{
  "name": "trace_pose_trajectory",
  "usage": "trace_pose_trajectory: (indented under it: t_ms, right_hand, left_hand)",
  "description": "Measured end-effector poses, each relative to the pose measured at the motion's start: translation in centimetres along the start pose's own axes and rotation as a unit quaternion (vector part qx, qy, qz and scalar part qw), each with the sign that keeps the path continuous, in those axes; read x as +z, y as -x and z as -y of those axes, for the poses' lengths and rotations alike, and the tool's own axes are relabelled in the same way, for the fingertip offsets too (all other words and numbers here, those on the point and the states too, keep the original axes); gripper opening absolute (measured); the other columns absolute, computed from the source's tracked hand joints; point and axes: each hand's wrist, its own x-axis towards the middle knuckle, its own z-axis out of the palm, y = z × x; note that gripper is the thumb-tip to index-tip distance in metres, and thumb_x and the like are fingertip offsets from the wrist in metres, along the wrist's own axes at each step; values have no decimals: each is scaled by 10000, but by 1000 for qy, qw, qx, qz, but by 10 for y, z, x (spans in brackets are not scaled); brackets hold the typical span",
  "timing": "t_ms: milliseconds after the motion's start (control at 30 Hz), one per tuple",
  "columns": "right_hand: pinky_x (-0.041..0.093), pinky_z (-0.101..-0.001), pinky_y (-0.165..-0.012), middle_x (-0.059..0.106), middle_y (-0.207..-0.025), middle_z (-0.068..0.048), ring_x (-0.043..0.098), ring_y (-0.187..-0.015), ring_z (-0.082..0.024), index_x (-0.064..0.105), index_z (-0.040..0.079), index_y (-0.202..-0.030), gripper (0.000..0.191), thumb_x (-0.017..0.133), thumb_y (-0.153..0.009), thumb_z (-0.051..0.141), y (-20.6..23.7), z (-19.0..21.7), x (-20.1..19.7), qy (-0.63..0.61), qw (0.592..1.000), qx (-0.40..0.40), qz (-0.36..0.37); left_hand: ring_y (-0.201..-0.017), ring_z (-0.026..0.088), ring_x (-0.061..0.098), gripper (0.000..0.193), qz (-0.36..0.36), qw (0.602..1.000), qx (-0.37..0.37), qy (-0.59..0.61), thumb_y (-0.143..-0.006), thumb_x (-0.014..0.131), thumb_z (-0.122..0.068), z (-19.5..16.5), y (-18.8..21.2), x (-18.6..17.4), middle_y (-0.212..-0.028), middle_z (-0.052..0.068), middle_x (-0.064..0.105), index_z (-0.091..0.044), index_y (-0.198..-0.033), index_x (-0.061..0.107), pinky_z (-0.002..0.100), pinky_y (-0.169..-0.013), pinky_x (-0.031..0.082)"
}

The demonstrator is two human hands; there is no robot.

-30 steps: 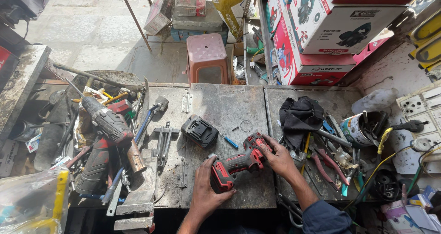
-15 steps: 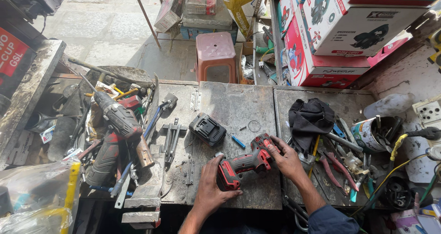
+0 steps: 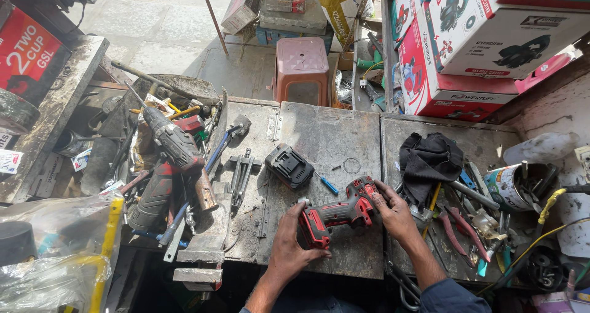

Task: The person works on a red cordless power tool at a cluttered workbench. They wipe the tool body with a dark cloth, manipulate its chuck and handle area, then pick up a round metal component and turn it in their hands while fitting it to the tool.

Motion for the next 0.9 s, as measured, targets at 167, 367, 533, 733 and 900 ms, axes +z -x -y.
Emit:
trace_pose_trajectory:
  t_ms: [167, 367, 533, 733, 900]
  right_hand:
    - [482, -295, -1026, 695, -1314, -148, 640, -1197, -165, 527, -6, -1465, 512, 583, -1010, 221, -1, 3, 0, -14, 1000, -19, -12]
    - [484, -296, -1029, 686, -1325, -154, 639, -1200, -175, 529, 0, -1470, 515, 584, -1006, 216, -1, 9, 2, -4, 1000, -2, -11]
    - [477, -296, -1031, 689, -1328, -158, 632, -1201, -174, 533, -17, -1466, 517, 596, -1004, 205, 0, 7, 4, -23, 1000, -16, -1]
    - [464, -291, -1051, 677, -1350, -151, 624, -1225, -168, 526, -15, -1466, 528, 608, -992, 201, 3, 4, 6, -37, 999, -6, 2]
    - [462, -296, -1051, 679, -1351, -143, 623, -1231, -167, 540, -2, -1461, 527, 610, -987, 217, 5, 5, 7, -24, 1000, 14, -13]
  left_hand:
    - [-1340, 332, 526, 1293, 8, 1000, -1, -23, -471, 988, -556, 3, 1, 4, -1433, 143, 520, -80, -1516, 394, 482, -1120, 447]
    - [-1329, 333, 519, 1293, 5, 999, 11, -40, -472, 984, -565, 2, 2, 4, -1442, 146, 516, -48, -1504, 403, 476, -1130, 437]
    - [-1347, 339, 499, 1256, 2, 999, 16, -37, -501, 1000, -510, 0, 6, 0, -1473, 145, 505, -40, -1501, 403, 473, -1148, 416]
    - [-1381, 360, 461, 1186, 5, 998, 33, -58, -569, 1000, -432, -3, 7, -8, -1494, 168, 482, -31, -1510, 400, 478, -1169, 386]
    - [-1394, 366, 444, 1194, -3, 997, 36, -72, -539, 1008, -436, -4, 8, -6, -1486, 169, 479, -37, -1489, 404, 493, -1170, 362]
